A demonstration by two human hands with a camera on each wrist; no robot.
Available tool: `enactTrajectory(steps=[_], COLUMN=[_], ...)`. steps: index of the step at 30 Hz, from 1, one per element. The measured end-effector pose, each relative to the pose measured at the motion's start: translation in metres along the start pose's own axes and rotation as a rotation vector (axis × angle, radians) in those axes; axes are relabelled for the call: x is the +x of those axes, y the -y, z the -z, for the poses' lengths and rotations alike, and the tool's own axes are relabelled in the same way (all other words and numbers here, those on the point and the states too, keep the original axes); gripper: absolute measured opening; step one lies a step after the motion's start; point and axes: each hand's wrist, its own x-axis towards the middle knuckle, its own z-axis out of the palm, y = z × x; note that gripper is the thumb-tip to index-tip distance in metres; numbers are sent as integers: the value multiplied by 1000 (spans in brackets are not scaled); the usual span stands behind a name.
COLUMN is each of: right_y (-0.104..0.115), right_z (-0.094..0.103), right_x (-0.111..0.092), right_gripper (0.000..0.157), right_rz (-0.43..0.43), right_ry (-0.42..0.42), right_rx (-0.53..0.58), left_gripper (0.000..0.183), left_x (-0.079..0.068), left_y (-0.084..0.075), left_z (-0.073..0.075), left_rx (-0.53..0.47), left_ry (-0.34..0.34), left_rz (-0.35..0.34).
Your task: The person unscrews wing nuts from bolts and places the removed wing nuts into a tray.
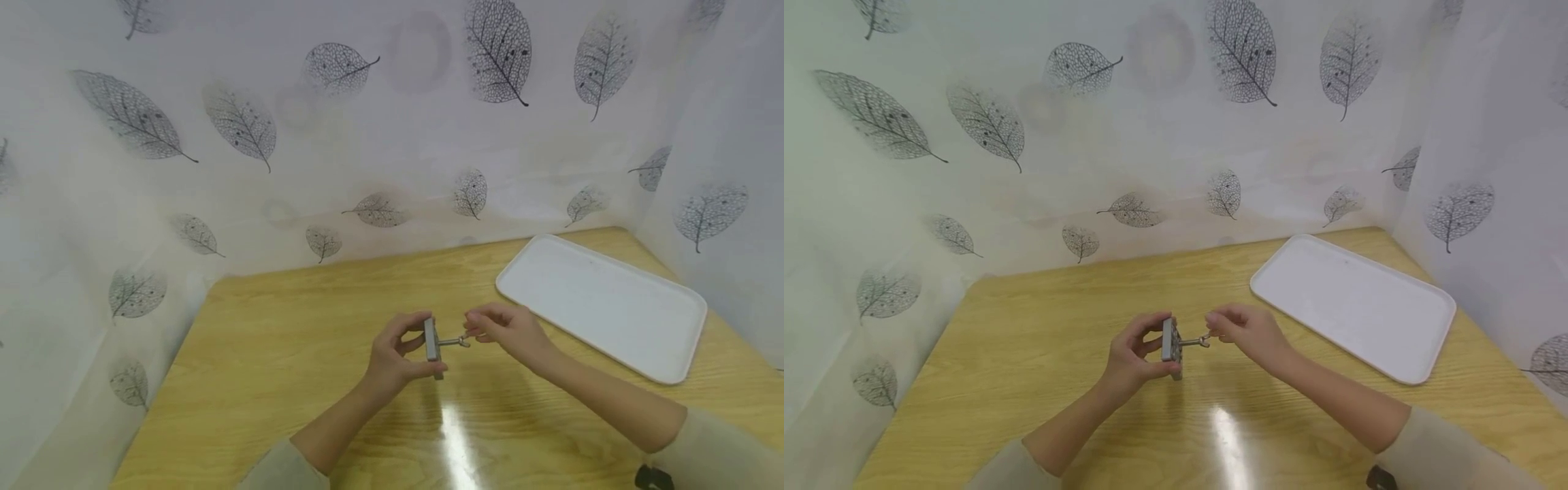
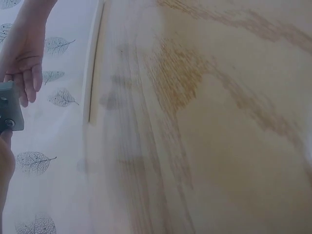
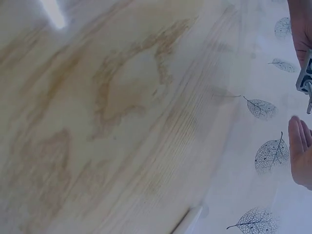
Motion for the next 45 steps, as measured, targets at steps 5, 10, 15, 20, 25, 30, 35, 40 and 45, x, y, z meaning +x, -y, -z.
enactTrajectory(steps=[5, 10, 15, 20, 25, 30, 35, 40, 45], right_y=[3, 1, 2, 4, 4, 1, -1, -1, -2], right_z=[6, 10, 10, 10, 12, 13, 9, 6, 3], right_x=[7, 7, 6, 8, 10, 9, 7, 5, 2], right_gripper=[49, 59, 63, 49, 25, 20, 31, 31, 16], right_rz=[-239, -488, -582, -580, -558, -478, -350, -196, 62], right_ry=[35, 229, 367, 389, 387, 335, 254, 209, 167], right_rx=[229, 327, 390, 452, 472, 413, 277, 153, -67], left_gripper=[71, 71, 72, 73, 73, 73, 72, 70, 70], left_x=[2, 1, -1, 0, 1, 1, 1, 1, 0], left_y=[0, 0, -1, -1, 1, 3, 3, 2, 1], left_z=[-1, -1, -1, -2, -5, -6, -5, -4, -3], left_rx=[2, 17, 24, 16, 8, 0, -7, -4, 3], left_ry=[1, 2, 3, -1, 10, 17, 12, 9, 7], left_rz=[-3, -14, -6, -12, -31, -28, -17, 18, 28])
